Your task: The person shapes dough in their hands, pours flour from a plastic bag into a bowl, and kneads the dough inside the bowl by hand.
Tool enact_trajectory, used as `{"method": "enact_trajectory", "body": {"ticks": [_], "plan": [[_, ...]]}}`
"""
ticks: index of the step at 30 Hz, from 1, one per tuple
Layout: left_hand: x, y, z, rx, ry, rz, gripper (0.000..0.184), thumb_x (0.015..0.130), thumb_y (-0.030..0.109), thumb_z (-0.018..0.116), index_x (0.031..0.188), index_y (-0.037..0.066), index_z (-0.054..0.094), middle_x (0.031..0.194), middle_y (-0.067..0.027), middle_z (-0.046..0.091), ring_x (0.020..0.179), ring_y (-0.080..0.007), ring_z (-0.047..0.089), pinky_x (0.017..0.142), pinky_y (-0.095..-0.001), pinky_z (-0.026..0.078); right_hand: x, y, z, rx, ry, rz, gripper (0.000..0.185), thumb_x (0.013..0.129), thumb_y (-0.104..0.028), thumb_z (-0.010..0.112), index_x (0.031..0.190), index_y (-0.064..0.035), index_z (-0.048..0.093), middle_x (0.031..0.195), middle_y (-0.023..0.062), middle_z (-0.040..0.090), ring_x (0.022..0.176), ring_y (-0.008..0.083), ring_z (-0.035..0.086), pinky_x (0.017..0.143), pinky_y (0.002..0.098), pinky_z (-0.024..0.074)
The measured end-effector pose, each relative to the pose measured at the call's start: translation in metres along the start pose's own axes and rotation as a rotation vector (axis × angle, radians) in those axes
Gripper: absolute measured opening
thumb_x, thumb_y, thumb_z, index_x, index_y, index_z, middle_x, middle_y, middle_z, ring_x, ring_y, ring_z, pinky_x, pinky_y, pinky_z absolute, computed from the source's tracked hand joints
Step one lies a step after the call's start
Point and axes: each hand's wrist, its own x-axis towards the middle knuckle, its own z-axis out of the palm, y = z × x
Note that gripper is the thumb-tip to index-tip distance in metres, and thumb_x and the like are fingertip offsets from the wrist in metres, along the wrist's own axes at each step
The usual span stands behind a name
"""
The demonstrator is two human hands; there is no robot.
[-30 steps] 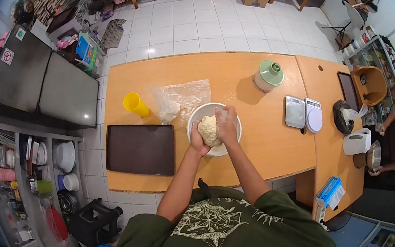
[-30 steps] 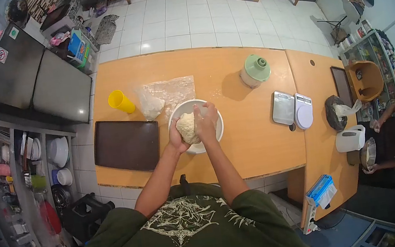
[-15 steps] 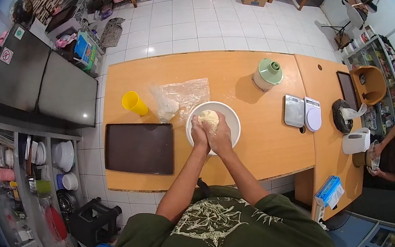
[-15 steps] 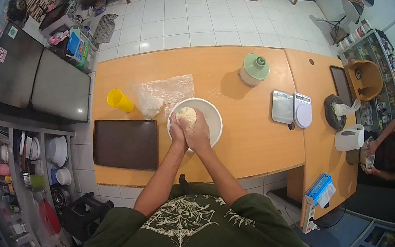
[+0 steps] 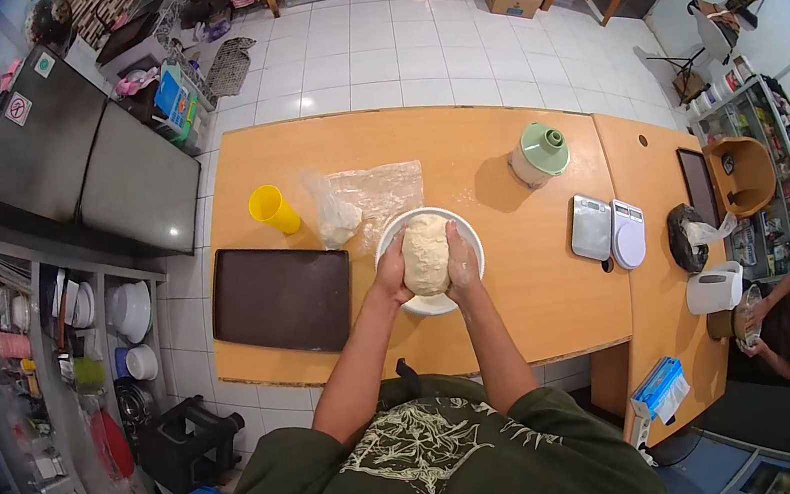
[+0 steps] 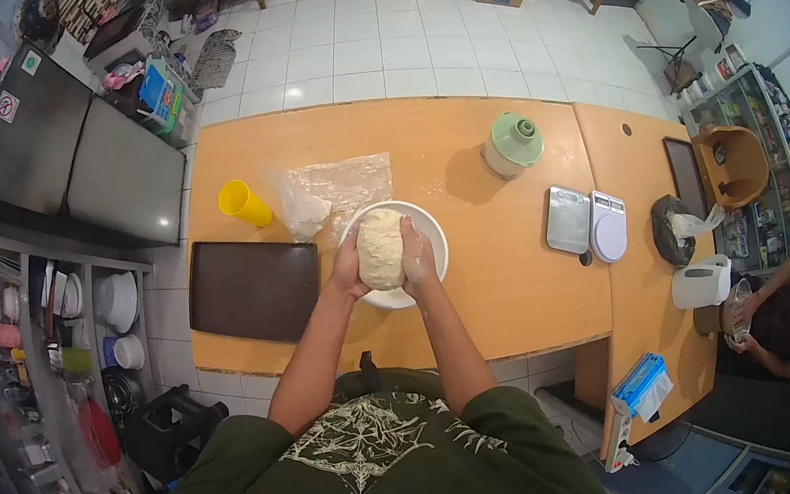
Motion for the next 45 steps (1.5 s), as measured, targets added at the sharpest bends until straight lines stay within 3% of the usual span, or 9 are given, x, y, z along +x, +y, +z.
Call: {"method": "enact_trajectory", "body": {"ticks": [6,12,17,23,25,29,36,38,45], "plan": [[-0.007,0.004,0.021,0.379,0.427,-0.043,0.04,0.103,0.035,0.043,0.121,0.003,0.058,0.112,-0.0075,0.064,0.1,-0.0189,0.064,0.086,-0.0329,0.052,0.001,0.0,-0.014,0.23,-0.135,0.267,0.058,0.103,-0.051,0.034,0.131,-0.0031,0.051,0.125,0.0122,0.061,0.111,0.0251,0.062,0.095,0.0395,0.0524],[0.001,0.003,0.01,0.75,0.428,0.295,0.039,0.102,0.032,0.044,0.127,0.006,0.056,0.105,-0.0053,0.063,0.099,-0.0146,0.058,0.093,-0.0285,0.045,0.009,0.013,-0.021,0.206,-0.21,0.307,0.06,0.103,-0.053,0.03,0.137,-0.0067,0.047,0.13,0.0113,0.058,0.116,0.0254,0.06,0.1,0.0407,0.0489],[-0.006,0.006,0.018,0.405,0.194,0.181,0.044,0.104,0.033,0.033,0.132,0.007,0.054,0.111,-0.0067,0.062,0.102,-0.0169,0.059,0.095,-0.0309,0.047,0.005,0.012,-0.01,0.183,-0.187,0.367,0.063,0.103,-0.055,0.025,0.139,-0.0071,0.045,0.133,0.0111,0.055,0.122,0.0256,0.055,0.105,0.0409,0.0441],[-0.014,-0.004,0.024,0.11,0.107,0.062,0.05,0.102,0.037,0.029,0.123,0.002,0.058,0.108,-0.0092,0.065,0.1,-0.0206,0.064,0.092,-0.0349,0.051,0.025,0.035,-0.024,-0.444,-0.061,-0.036,0.063,0.102,-0.058,0.023,0.124,-0.0051,0.049,0.118,0.011,0.054,0.115,0.0204,0.051,0.103,0.0365,0.0378],[-0.009,-0.01,0.013,0.067,0.106,0.061,0.051,0.102,0.039,0.029,0.118,0.002,0.06,0.105,-0.0096,0.066,0.096,-0.0216,0.065,0.089,-0.0358,0.053,0.023,0.032,-0.019,-0.706,0.206,-0.118,0.053,0.104,-0.051,0.028,0.117,-0.0039,0.046,0.113,0.0114,0.051,0.111,0.0208,0.049,0.101,0.0343,0.0371],[-0.002,-0.02,0.01,-0.023,0.362,0.216,0.052,0.098,0.047,0.031,0.107,0.006,0.061,0.098,-0.0106,0.067,0.088,-0.0251,0.067,0.083,-0.039,0.055,0.002,0.033,-0.012,-0.556,0.327,-0.31,0.047,0.103,-0.041,0.038,0.125,0.0012,0.045,0.122,0.0175,0.051,0.107,0.0281,0.052,0.096,0.0385,0.0409],[0.006,-0.012,0.012,-0.141,0.59,0.402,0.052,0.097,0.049,0.03,0.102,0.008,0.061,0.095,-0.0102,0.065,0.086,-0.0266,0.066,0.081,-0.04,0.055,-0.05,0.033,0.017,-0.942,0.108,-0.476,0.055,0.095,-0.03,0.06,0.136,0.0013,0.04,0.135,0.0232,0.047,0.121,0.0304,0.051,0.101,0.0415,0.0413],[0.009,-0.013,0.015,-0.055,0.643,0.431,0.052,0.097,0.049,0.029,0.103,0.008,0.061,0.095,-0.0102,0.065,0.086,-0.0268,0.066,0.08,-0.0399,0.055,-0.041,0.033,0.023,-0.983,0.27,-0.689,0.047,0.096,-0.03,0.059,0.128,0.0028,0.049,0.124,0.0227,0.056,0.113,0.0297,0.057,0.096,0.0391,0.0452],[0.008,-0.002,0.03,-0.167,0.501,0.402,0.046,0.098,0.041,0.032,0.107,0.005,0.06,0.102,-0.0113,0.065,0.093,-0.0282,0.066,0.085,-0.0421,0.055,-0.022,0.008,0.024,-0.633,0.283,-0.519,0.038,0.101,-0.029,0.054,0.108,0.0068,0.063,0.097,0.0131,0.068,0.091,0.0183,0.062,0.083,0.0314,0.0495]]}}
